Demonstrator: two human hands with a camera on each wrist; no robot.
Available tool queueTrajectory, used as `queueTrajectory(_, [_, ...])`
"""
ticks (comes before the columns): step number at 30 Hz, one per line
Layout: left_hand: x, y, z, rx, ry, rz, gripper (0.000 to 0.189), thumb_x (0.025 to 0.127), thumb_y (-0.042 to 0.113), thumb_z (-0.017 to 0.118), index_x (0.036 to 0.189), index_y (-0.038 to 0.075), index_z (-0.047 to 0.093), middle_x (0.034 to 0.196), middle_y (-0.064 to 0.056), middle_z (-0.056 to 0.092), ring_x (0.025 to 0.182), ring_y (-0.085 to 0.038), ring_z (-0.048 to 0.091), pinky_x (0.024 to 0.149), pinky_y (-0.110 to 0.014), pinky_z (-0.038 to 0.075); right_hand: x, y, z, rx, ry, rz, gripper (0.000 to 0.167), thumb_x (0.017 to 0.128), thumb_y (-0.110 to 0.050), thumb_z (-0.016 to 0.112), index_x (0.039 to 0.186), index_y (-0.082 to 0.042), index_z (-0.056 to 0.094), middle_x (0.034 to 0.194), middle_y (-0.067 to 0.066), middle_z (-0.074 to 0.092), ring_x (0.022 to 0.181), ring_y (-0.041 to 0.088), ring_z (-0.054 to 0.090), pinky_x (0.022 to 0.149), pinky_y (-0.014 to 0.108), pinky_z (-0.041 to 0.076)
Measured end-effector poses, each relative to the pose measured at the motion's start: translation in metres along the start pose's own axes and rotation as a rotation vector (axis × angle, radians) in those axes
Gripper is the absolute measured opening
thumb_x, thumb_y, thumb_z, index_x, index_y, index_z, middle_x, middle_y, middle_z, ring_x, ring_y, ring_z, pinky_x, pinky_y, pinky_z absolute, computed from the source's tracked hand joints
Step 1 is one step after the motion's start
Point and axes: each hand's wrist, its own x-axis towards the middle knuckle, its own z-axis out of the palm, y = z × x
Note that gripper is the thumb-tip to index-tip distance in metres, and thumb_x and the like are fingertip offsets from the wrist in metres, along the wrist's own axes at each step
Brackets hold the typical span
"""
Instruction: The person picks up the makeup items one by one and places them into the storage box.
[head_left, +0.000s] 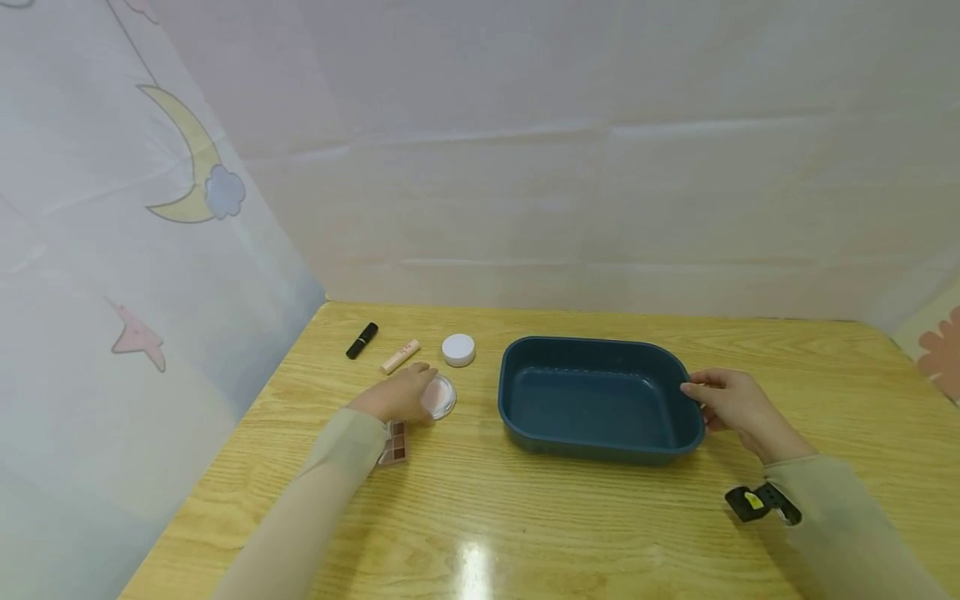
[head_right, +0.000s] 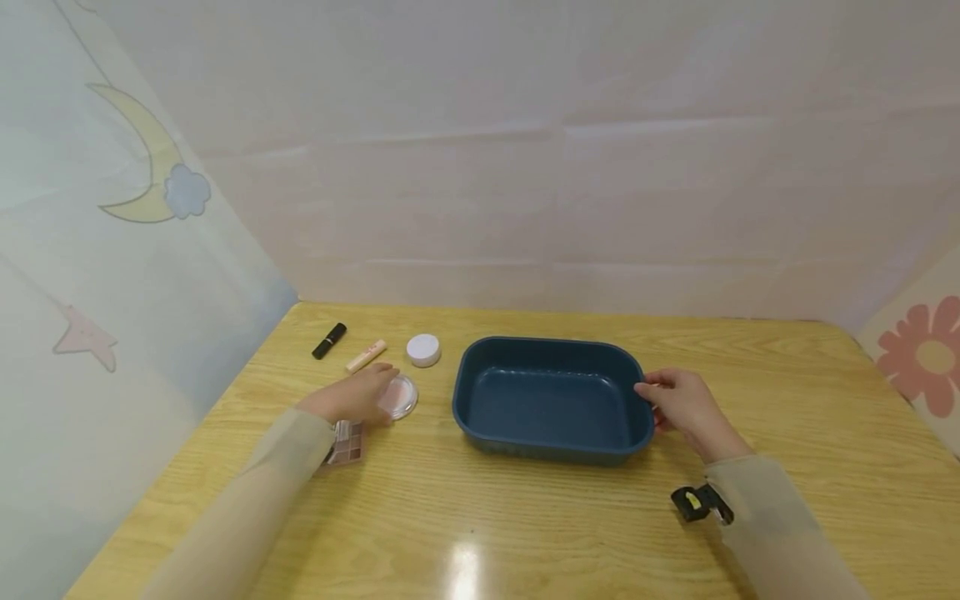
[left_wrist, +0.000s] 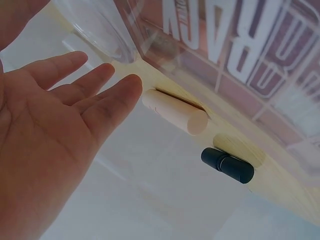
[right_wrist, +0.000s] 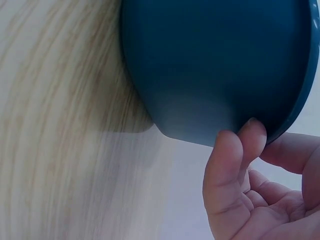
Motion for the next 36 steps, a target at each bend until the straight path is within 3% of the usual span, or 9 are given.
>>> queueTrajectory(26, [-0.0014, 0.0017, 0.0025, 0.033, 0.008, 0.019, 0.081, 0.082, 0.013, 0.079, 0.148, -0.004, 0.034, 0.151, -0.024, 0.032, 0.135, -0.039, 0.036, 0.106, -0.051, 0.035, -0.0015, -0.0002, -0.0003, -0.012, 0.005, -0.005, 0.053, 0.104, -0.020, 0.046, 0.135, 0.021, 0.035, 0.081, 0.002, 0.058, 0.064, 0.014, 0.056, 0.060, 0.031, 0.053])
queueTrajectory(36, [0.0004, 0.0043, 0.0043, 0.030, -0.016, -0.003, 0.084, 0.083, 0.013, 0.078, 0.150, -0.002, 0.030, 0.153, -0.025, 0.026, 0.139, -0.043, 0.028, 0.108, -0.055, 0.031, -0.0008, 0.0010, 0.0000, -0.017, 0.004, -0.006, 0.053, 0.104, -0.021, 0.046, 0.135, 0.021, 0.035, 0.081, 0.002, 0.058, 0.063, 0.014, 0.055, 0.061, 0.031, 0.053])
